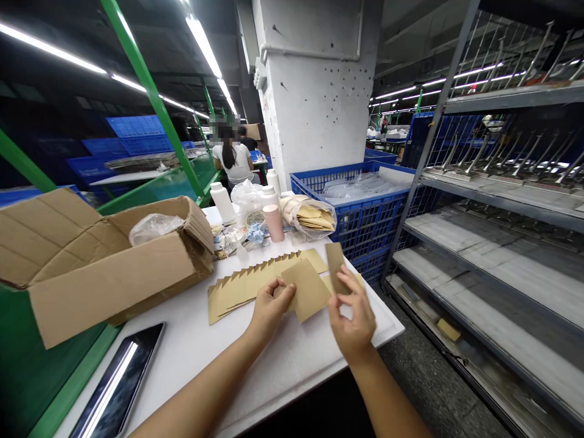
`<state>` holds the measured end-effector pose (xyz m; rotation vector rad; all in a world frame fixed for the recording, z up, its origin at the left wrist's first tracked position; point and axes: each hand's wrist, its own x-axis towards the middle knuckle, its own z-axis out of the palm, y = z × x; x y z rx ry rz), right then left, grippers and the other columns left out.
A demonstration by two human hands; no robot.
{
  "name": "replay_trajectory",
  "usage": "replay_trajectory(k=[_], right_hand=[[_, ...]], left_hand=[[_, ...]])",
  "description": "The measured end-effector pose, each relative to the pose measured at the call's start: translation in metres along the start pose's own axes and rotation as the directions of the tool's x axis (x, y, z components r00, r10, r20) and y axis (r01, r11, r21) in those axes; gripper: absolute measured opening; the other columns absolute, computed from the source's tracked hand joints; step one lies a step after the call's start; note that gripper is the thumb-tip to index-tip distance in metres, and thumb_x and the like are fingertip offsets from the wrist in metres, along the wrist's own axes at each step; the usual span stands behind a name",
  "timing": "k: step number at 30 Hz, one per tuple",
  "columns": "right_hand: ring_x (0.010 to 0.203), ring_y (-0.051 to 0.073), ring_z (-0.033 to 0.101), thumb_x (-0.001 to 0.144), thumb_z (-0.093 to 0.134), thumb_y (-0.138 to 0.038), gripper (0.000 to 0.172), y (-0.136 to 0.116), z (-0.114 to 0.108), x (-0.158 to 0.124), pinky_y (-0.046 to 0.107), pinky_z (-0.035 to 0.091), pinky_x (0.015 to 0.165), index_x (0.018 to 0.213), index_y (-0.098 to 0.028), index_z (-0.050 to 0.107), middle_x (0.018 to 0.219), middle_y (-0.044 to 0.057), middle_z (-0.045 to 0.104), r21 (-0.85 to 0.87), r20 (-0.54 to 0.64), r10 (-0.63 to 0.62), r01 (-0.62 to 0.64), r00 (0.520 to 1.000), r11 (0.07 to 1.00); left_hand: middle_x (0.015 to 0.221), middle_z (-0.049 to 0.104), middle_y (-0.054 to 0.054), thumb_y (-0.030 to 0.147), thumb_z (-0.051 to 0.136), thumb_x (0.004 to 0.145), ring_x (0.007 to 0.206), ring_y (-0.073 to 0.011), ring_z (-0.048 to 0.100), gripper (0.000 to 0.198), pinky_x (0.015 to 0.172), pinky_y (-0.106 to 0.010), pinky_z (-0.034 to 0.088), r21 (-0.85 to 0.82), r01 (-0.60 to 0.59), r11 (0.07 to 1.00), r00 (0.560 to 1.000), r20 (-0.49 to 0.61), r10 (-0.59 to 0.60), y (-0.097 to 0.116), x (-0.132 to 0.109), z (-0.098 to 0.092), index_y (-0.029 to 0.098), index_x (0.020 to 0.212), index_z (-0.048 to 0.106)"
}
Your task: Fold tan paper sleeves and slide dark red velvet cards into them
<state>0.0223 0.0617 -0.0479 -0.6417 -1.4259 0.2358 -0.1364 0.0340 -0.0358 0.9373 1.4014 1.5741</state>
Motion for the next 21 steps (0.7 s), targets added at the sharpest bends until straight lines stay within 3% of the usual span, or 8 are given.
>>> replay_trajectory(k=[2, 4, 6, 11, 13, 16, 18, 21], right_hand=[[0.122, 0.028, 0.047, 0.076, 0.056, -0.005, 0.017, -0.006, 0.004, -0.005, 0.053, 0.041, 0.098, 0.076, -0.021, 0.050, 0.114, 0.008, 0.061, -0.073, 0.251, -0.160, 0.184, 0.955, 0.980], [0.127, 0.029, 0.041, 0.077, 0.053, -0.004, 0.017, -0.008, 0.010, -0.012, 0.058, 0.034, 0.102, 0.074, -0.020, 0.050, 0.116, 0.007, 0.061, -0.090, 0.424, -0.215, 0.278, 0.880, 0.956], [0.129, 0.029, 0.039, 0.079, 0.051, -0.004, 0.016, -0.008, 0.015, -0.017, 0.060, 0.030, 0.103, 0.075, -0.020, 0.050, 0.118, 0.008, 0.061, -0.094, 0.490, -0.219, 0.301, 0.844, 0.949], [0.130, 0.028, 0.037, 0.080, 0.052, -0.011, 0.010, -0.009, 0.012, -0.017, 0.058, 0.026, 0.106, 0.078, -0.020, 0.055, 0.121, 0.008, 0.058, -0.049, 0.524, -0.199, 0.262, 0.828, 0.964], [0.130, 0.031, 0.035, 0.077, 0.058, -0.021, 0.012, -0.009, 0.009, -0.015, 0.058, 0.027, 0.105, 0.090, -0.020, 0.057, 0.128, 0.010, 0.052, -0.030, 0.481, -0.133, 0.168, 0.866, 0.985], [0.118, 0.031, 0.048, 0.077, 0.059, -0.029, 0.042, -0.002, 0.007, -0.014, 0.052, 0.039, 0.096, 0.117, -0.018, 0.050, 0.127, 0.016, 0.051, -0.043, 0.313, 0.168, -0.163, 0.935, 0.986], [0.099, 0.026, 0.059, 0.081, 0.055, -0.031, 0.035, 0.006, 0.008, -0.015, 0.044, 0.048, 0.084, 0.113, -0.017, 0.052, 0.109, 0.013, 0.061, -0.004, 0.302, 0.385, -0.403, 0.872, 0.915], [0.081, 0.021, 0.062, 0.084, 0.052, -0.036, 0.020, 0.019, 0.011, -0.017, 0.036, 0.051, 0.073, 0.091, -0.017, 0.057, 0.086, 0.008, 0.065, 0.107, 0.359, 0.535, -0.603, 0.765, 0.790]], left_hand=[[0.067, 0.057, 0.001, 0.045, 0.069, 0.067, 0.058, -0.0123, 0.053, 0.034, 0.052, -0.020, 0.041, 0.000, -0.018, 1.000, 1.000, 0.011, 0.018, -0.002, 0.000, -0.001, 0.017, 0.070, 0.049], [0.068, 0.057, 0.000, 0.049, 0.064, 0.071, 0.059, -0.0124, 0.051, 0.035, 0.053, -0.021, 0.041, -0.002, -0.051, 0.999, 0.998, 0.039, 0.051, -0.003, 0.000, -0.002, 0.016, 0.071, 0.052], [0.069, 0.056, -0.001, 0.051, 0.059, 0.076, 0.062, -0.0129, 0.051, 0.035, 0.056, -0.021, 0.041, 0.006, -0.098, 0.995, 0.993, 0.073, 0.097, -0.003, -0.001, -0.003, 0.016, 0.072, 0.054], [0.072, 0.056, -0.001, 0.049, 0.061, 0.076, 0.065, -0.0138, 0.052, 0.033, 0.057, -0.021, 0.042, 0.051, -0.136, 0.989, 0.988, 0.076, 0.132, -0.003, -0.002, -0.003, 0.016, 0.074, 0.053], [0.071, 0.056, 0.000, 0.046, 0.064, 0.073, 0.063, -0.0136, 0.052, 0.032, 0.056, -0.022, 0.042, 0.086, -0.136, 0.987, 0.990, 0.049, 0.132, -0.004, -0.002, -0.003, 0.017, 0.075, 0.052], [0.072, 0.058, 0.000, 0.044, 0.063, 0.075, 0.065, -0.0148, 0.055, 0.029, 0.058, -0.023, 0.044, 0.170, -0.191, 0.967, 0.981, 0.066, 0.182, -0.005, -0.001, -0.005, 0.018, 0.076, 0.052], [0.079, 0.060, -0.002, 0.042, 0.059, 0.078, 0.074, -0.0178, 0.058, 0.024, 0.066, -0.027, 0.047, 0.222, -0.256, 0.941, 0.965, 0.117, 0.235, -0.005, 0.000, -0.007, 0.018, 0.078, 0.055], [0.111, 0.059, -0.007, 0.034, 0.053, 0.083, 0.106, -0.0235, 0.053, 0.026, 0.090, -0.033, 0.043, 0.202, -0.365, 0.909, 0.926, 0.179, 0.332, -0.004, 0.001, -0.007, 0.020, 0.105, 0.058]])
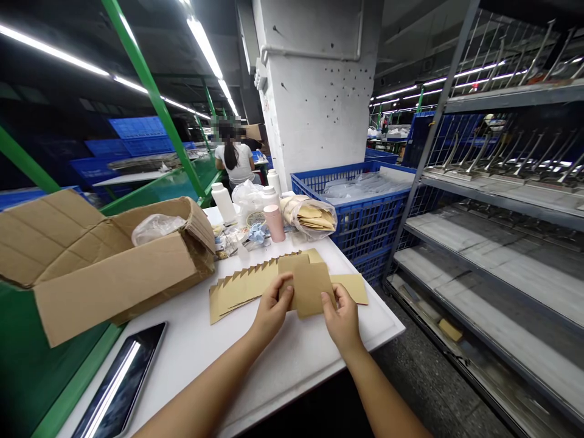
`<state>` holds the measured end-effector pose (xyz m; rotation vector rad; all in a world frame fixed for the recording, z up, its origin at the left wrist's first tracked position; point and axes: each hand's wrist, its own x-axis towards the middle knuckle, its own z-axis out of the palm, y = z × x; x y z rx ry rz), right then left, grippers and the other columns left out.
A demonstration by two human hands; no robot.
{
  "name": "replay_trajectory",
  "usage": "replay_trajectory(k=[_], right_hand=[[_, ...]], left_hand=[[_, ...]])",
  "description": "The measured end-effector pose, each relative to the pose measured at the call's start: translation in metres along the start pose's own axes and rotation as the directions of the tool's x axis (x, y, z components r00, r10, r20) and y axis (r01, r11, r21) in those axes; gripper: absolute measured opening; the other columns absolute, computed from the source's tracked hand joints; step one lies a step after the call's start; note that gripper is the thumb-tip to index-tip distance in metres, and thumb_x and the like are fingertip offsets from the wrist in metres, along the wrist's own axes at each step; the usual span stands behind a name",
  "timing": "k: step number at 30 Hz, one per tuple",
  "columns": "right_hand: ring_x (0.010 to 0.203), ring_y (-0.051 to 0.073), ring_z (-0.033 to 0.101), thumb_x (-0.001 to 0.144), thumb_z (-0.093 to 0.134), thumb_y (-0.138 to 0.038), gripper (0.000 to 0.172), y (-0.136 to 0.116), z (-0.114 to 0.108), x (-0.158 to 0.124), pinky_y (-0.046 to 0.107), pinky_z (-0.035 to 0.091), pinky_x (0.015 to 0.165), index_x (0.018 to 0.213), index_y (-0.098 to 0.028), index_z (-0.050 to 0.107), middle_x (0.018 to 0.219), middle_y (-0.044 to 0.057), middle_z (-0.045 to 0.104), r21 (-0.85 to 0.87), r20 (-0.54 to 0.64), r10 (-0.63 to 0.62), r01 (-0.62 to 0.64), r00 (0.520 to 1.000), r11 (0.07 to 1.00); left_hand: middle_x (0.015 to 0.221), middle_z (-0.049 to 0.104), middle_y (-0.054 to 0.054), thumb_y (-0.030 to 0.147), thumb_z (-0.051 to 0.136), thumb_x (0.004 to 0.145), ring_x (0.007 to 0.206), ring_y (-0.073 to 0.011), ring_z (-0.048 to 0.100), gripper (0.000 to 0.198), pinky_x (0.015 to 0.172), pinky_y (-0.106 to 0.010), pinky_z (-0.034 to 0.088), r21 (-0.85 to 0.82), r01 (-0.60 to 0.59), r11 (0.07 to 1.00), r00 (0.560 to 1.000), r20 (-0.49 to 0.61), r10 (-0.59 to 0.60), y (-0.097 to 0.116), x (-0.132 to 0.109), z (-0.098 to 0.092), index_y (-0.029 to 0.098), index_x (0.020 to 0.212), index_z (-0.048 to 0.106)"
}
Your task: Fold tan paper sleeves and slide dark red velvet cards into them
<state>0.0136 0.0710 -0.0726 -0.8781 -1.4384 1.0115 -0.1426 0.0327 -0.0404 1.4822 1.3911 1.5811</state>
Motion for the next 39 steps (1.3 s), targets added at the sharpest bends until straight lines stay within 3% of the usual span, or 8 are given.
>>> replay_trajectory(k=[3, 5, 11, 15, 19, 25, 32, 39], right_hand=[[0.086, 0.022, 0.062, 0.083, 0.052, -0.036, 0.020, 0.007, 0.001, 0.003, 0.036, 0.051, 0.077, 0.092, -0.018, 0.055, 0.089, 0.007, 0.065, 0.100, -0.048, 0.024, -0.019, 0.999, 0.995], [0.094, 0.022, 0.060, 0.083, 0.053, -0.034, 0.020, 0.009, 0.003, 0.004, 0.038, 0.050, 0.083, 0.096, -0.019, 0.055, 0.096, 0.008, 0.064, 0.091, -0.032, -0.005, 0.008, 0.999, 0.996], [0.103, 0.023, 0.058, 0.080, 0.053, -0.024, 0.042, 0.012, 0.011, -0.003, 0.040, 0.049, 0.087, 0.121, -0.021, 0.040, 0.113, 0.011, 0.059, -0.096, -0.056, -0.104, 0.098, 0.993, 0.991], [0.111, 0.025, 0.055, 0.079, 0.054, -0.021, 0.055, 0.015, 0.012, -0.006, 0.042, 0.049, 0.089, 0.130, -0.022, 0.036, 0.122, 0.013, 0.056, -0.140, 0.048, -0.140, 0.145, 0.989, 0.979], [0.115, 0.025, 0.052, 0.078, 0.053, -0.018, 0.056, 0.016, 0.011, -0.004, 0.044, 0.047, 0.093, 0.132, -0.022, 0.036, 0.126, 0.013, 0.053, -0.125, 0.114, -0.142, 0.156, 0.983, 0.980], [0.124, 0.025, 0.044, 0.081, 0.050, -0.018, 0.055, 0.006, 0.010, -0.004, 0.046, 0.039, 0.102, 0.133, -0.021, 0.036, 0.133, 0.013, 0.047, -0.180, 0.121, -0.184, 0.204, 0.975, 0.962], [0.108, 0.022, 0.057, 0.082, 0.047, -0.016, 0.044, 0.003, 0.010, -0.007, 0.040, 0.050, 0.089, 0.124, -0.023, 0.036, 0.118, 0.012, 0.056, -0.057, 0.123, -0.126, 0.134, 0.984, 0.989], [0.110, 0.023, 0.055, 0.082, 0.046, -0.017, 0.043, 0.004, 0.011, -0.010, 0.040, 0.048, 0.091, 0.124, -0.021, 0.039, 0.119, 0.011, 0.057, -0.182, 0.131, -0.111, 0.134, 0.985, 0.974]], left_hand=[[0.134, 0.046, -0.007, 0.026, 0.054, 0.082, 0.124, -0.0236, 0.040, 0.065, 0.100, -0.034, 0.036, -0.154, -0.004, 0.988, 1.000, 0.015, 0.006, 0.002, 0.000, 0.004, 0.027, 0.140, 0.025], [0.134, 0.046, -0.008, 0.022, 0.056, 0.078, 0.121, -0.0236, 0.044, 0.082, 0.097, -0.035, 0.039, -0.291, 0.080, 0.953, 0.996, 0.057, -0.066, 0.004, -0.001, 0.007, 0.028, 0.144, 0.007], [0.118, 0.058, -0.006, 0.016, 0.049, 0.064, 0.112, -0.0266, 0.049, 0.051, 0.093, -0.035, 0.040, -0.411, 0.236, 0.880, 0.972, 0.112, -0.208, 0.003, -0.005, 0.016, 0.018, 0.115, 0.054], [0.108, 0.060, -0.005, 0.014, 0.046, 0.055, 0.102, -0.0262, 0.052, 0.058, 0.084, -0.032, 0.043, -0.456, 0.298, 0.838, 0.955, 0.148, -0.259, 0.004, -0.007, 0.015, 0.019, 0.113, 0.053], [0.112, 0.057, -0.007, 0.020, 0.047, 0.060, 0.107, -0.0274, 0.049, 0.053, 0.086, -0.033, 0.042, -0.519, 0.219, 0.826, 0.976, 0.134, -0.174, 0.005, -0.008, 0.014, 0.017, 0.113, 0.051], [0.115, 0.056, -0.007, 0.012, 0.050, 0.057, 0.107, -0.0259, 0.050, 0.059, 0.085, -0.033, 0.043, -0.417, 0.223, 0.881, 0.975, 0.077, -0.210, 0.003, -0.011, 0.020, 0.020, 0.115, 0.046], [0.109, 0.058, -0.005, 0.006, 0.047, 0.058, 0.104, -0.0239, 0.052, 0.054, 0.088, -0.033, 0.043, -0.326, 0.140, 0.935, 0.990, 0.075, -0.123, 0.000, -0.014, 0.026, 0.018, 0.111, 0.048], [0.110, 0.057, -0.005, 0.004, 0.045, 0.056, 0.107, -0.0234, 0.051, 0.056, 0.093, -0.034, 0.040, -0.294, 0.096, 0.951, 0.995, 0.044, -0.087, 0.000, -0.016, 0.028, 0.018, 0.110, 0.047]])
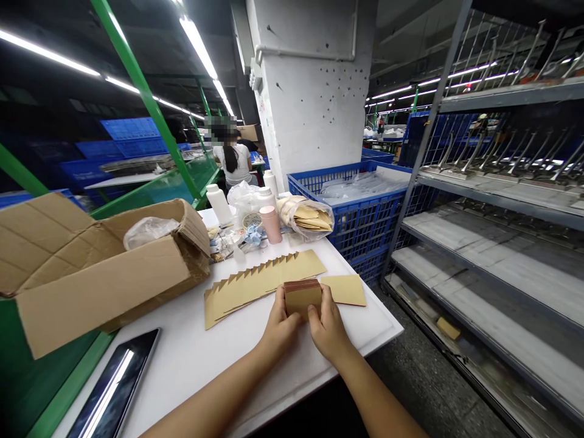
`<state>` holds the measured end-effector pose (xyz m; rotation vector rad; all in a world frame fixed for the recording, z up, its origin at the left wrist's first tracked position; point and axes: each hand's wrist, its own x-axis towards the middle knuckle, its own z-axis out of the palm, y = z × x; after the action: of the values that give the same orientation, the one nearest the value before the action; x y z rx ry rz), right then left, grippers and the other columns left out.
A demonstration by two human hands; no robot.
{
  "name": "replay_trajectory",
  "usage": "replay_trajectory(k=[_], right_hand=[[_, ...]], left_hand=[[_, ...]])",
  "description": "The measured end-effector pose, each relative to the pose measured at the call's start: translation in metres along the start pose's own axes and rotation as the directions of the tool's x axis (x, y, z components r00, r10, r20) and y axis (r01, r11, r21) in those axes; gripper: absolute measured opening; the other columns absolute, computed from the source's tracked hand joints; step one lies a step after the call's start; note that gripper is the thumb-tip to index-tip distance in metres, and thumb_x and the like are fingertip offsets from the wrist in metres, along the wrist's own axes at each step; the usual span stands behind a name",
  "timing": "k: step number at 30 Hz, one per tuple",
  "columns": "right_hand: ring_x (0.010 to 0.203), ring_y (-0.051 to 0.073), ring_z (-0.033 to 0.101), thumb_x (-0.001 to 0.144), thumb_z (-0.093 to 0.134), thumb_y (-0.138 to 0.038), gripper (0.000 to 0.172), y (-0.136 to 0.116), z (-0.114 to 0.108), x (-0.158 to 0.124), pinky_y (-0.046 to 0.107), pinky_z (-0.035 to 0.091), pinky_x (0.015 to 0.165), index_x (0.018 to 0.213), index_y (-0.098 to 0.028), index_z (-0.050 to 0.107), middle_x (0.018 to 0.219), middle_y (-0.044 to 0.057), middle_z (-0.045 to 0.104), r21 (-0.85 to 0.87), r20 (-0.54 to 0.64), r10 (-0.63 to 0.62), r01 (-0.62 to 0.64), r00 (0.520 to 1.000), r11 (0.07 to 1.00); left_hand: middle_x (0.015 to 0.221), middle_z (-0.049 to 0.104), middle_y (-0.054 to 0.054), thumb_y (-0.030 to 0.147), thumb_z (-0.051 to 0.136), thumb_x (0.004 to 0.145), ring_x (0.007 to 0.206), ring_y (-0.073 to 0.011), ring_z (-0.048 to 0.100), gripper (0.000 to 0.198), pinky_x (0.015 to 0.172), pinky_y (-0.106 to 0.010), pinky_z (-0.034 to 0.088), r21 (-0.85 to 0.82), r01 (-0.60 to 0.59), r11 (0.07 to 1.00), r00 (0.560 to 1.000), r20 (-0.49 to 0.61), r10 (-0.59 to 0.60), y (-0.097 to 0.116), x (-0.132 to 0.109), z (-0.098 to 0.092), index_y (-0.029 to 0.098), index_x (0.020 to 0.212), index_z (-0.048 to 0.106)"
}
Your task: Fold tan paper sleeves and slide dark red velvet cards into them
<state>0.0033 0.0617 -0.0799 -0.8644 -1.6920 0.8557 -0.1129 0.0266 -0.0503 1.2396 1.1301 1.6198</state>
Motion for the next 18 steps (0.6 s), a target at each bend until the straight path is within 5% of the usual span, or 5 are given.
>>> replay_trajectory(k=[10, 14, 18], right_hand=[[0.102, 0.022, 0.059, 0.081, 0.044, -0.017, 0.039, -0.001, -0.001, 0.000, 0.037, 0.050, 0.086, 0.120, -0.021, 0.041, 0.113, 0.011, 0.059, -0.035, 0.005, -0.006, 0.006, 1.000, 0.999], [0.094, 0.021, 0.062, 0.083, 0.044, -0.018, 0.036, 0.000, 0.000, 0.001, 0.034, 0.052, 0.079, 0.118, -0.021, 0.042, 0.105, 0.009, 0.062, -0.043, 0.010, -0.031, 0.031, 0.999, 0.999], [0.101, 0.023, 0.058, 0.083, 0.045, -0.020, 0.031, 0.001, -0.024, 0.011, 0.040, 0.048, 0.087, 0.114, -0.020, 0.048, 0.107, 0.010, 0.060, -0.236, -0.033, -0.137, 0.126, 0.990, 0.964]], left_hand=[[0.107, 0.062, -0.006, 0.006, 0.045, 0.058, 0.102, -0.0257, 0.055, 0.051, 0.089, -0.036, 0.043, 0.062, 0.025, 0.998, 0.999, 0.035, -0.028, 0.001, 0.006, -0.009, 0.018, 0.106, 0.055], [0.107, 0.064, -0.008, 0.012, 0.056, 0.065, 0.101, -0.0276, 0.057, 0.041, 0.086, -0.037, 0.045, 0.073, 0.077, 0.994, 0.986, 0.144, -0.087, 0.001, 0.012, -0.018, 0.017, 0.107, 0.057], [0.111, 0.062, -0.011, 0.021, 0.064, 0.070, 0.104, -0.0278, 0.056, 0.042, 0.089, -0.037, 0.045, 0.022, 0.089, 0.996, 0.986, 0.137, -0.091, 0.000, 0.017, -0.025, 0.016, 0.111, 0.056]])
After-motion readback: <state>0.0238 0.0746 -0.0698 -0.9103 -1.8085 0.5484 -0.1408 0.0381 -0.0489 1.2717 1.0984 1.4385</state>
